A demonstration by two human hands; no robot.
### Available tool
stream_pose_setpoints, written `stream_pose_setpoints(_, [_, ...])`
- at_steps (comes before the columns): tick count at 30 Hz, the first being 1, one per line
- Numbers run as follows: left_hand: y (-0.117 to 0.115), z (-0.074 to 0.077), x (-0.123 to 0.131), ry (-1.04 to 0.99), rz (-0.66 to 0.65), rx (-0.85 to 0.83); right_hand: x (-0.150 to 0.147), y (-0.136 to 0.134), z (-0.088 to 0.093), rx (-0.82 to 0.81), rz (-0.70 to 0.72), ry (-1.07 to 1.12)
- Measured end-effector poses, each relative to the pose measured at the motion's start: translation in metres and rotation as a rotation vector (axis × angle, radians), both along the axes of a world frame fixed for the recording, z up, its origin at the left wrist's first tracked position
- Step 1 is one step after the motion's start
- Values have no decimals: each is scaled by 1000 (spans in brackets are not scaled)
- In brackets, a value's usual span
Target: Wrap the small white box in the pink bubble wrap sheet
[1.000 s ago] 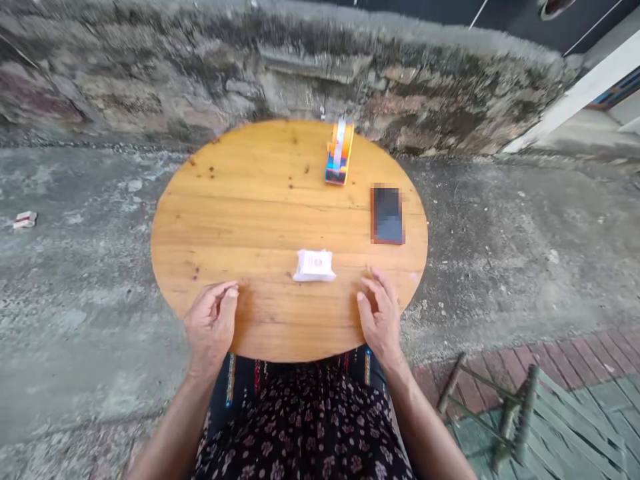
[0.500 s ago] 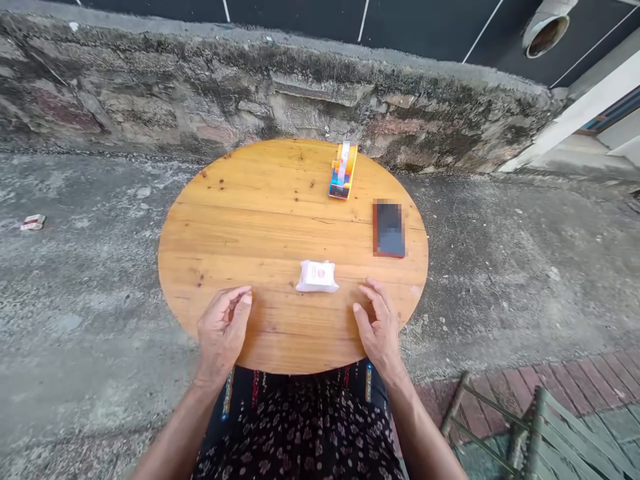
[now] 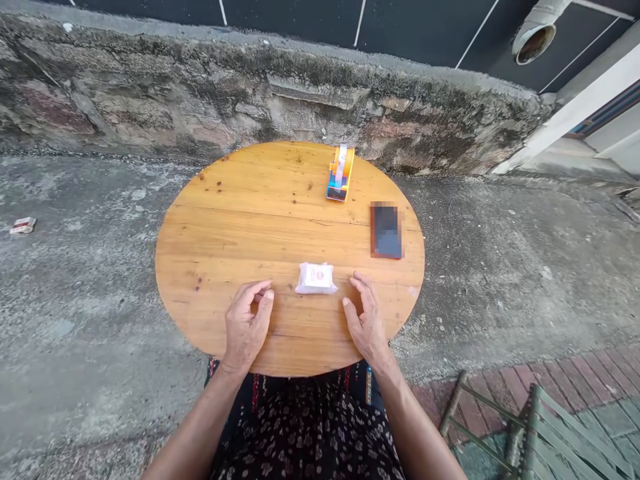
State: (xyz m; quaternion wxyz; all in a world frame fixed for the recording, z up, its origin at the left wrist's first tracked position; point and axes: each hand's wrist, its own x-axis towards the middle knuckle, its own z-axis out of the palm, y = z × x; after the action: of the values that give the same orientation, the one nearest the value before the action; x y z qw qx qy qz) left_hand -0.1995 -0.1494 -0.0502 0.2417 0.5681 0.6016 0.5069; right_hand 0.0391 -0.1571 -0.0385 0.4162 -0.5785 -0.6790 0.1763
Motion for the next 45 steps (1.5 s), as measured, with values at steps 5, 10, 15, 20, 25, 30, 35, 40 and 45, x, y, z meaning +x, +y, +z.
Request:
stream_pose_setpoints(5, [0,3,-1,-23,-16,0,-3,1,2,-12,-1,-32])
stream_pose_setpoints(10, [-2,8,-3,11,-36,14,-5,1,4,-12,-9,-58])
stream_pose_setpoints(15, [1,6,-2,-22,-21,3,-5,3,1,4,-15,-76])
stream_pose_setpoints(20, [4,2,-1,-19,-2,13,-5,4,-2,26,-15,-89])
stream_pose_setpoints(25, [4,-2,-1,-30,6,37,-1,5,-9,77,6,-55])
stream_pose_setpoints(30, [4,-7,0,-23,19,75,2,5,-15,105,12,-19])
stream_pose_setpoints(35, [4,-6,1,-28,30,73,1,4,-15,113,10,-16])
stream_pose_setpoints(40, [3,-5,0,-19,15,59,1,4,-12,74,3,-37])
stream_pose_setpoints(45, [2,-5,0,-10,6,34,0,4,-11,63,3,-42])
